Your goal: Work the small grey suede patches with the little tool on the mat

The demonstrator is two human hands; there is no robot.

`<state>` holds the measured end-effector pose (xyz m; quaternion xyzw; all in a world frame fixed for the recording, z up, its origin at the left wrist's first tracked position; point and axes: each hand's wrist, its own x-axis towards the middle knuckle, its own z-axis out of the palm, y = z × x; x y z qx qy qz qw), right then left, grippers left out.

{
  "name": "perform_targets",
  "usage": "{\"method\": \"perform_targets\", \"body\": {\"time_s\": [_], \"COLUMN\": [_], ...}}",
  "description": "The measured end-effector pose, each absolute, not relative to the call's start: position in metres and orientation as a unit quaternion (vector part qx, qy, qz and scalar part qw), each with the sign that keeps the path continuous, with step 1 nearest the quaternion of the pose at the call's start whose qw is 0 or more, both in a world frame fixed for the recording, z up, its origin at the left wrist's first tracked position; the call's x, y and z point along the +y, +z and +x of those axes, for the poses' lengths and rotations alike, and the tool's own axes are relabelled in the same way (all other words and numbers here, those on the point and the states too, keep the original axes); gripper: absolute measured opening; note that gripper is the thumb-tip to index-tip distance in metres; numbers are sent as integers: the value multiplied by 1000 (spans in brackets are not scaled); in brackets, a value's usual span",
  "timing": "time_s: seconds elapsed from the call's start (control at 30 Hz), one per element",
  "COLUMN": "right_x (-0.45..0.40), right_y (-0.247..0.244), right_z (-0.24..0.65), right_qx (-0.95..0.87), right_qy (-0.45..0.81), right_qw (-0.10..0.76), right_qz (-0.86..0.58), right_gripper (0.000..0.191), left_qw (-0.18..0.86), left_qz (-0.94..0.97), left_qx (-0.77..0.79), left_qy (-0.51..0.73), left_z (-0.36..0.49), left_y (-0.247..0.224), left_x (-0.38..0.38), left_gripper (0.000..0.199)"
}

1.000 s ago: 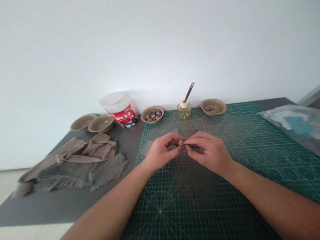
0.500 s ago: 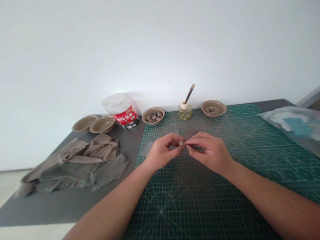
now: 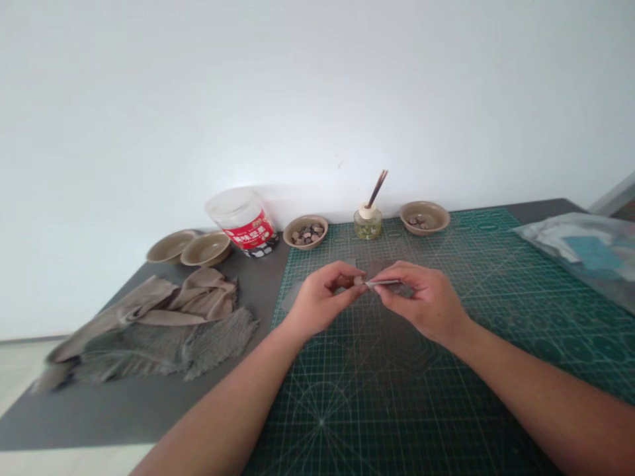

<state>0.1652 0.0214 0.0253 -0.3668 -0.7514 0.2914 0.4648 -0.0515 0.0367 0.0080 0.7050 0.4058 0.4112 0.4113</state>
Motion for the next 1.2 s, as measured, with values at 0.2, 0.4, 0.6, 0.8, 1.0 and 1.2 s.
{"method": "perform_targets", "body": {"time_s": [0.2,0.4,0.6,0.8,1.0,1.2], "right_x": [24,27,28,27,28,29], "right_y": [20,19,17,19,19,15], "right_z": [166,166,167,167,163,161], "right_qx": [-692,-681,-673,-728,-754,-770], "right_qy": [293,302,289,202,161,149], "right_qw": [500,500,506,505,504,493], "right_qz": [-430,-443,-455,-417,-389,-377], "right_gripper": [10,10,11,13,15,15], "left_qw": [524,645,697,686,619,615], "left_qz": [626,569,516,505,535,525], "left_qx": [323,252,246,296,349,359], "left_qy": [479,444,433,432,456,466], "left_z": [-49,-48,-45,-43,-43,-40], "left_y": [4,-1,4,3,1,3], "left_x": [43,44,40,39,42,40], "left_gripper": [18,15,21,16,24,35]}}
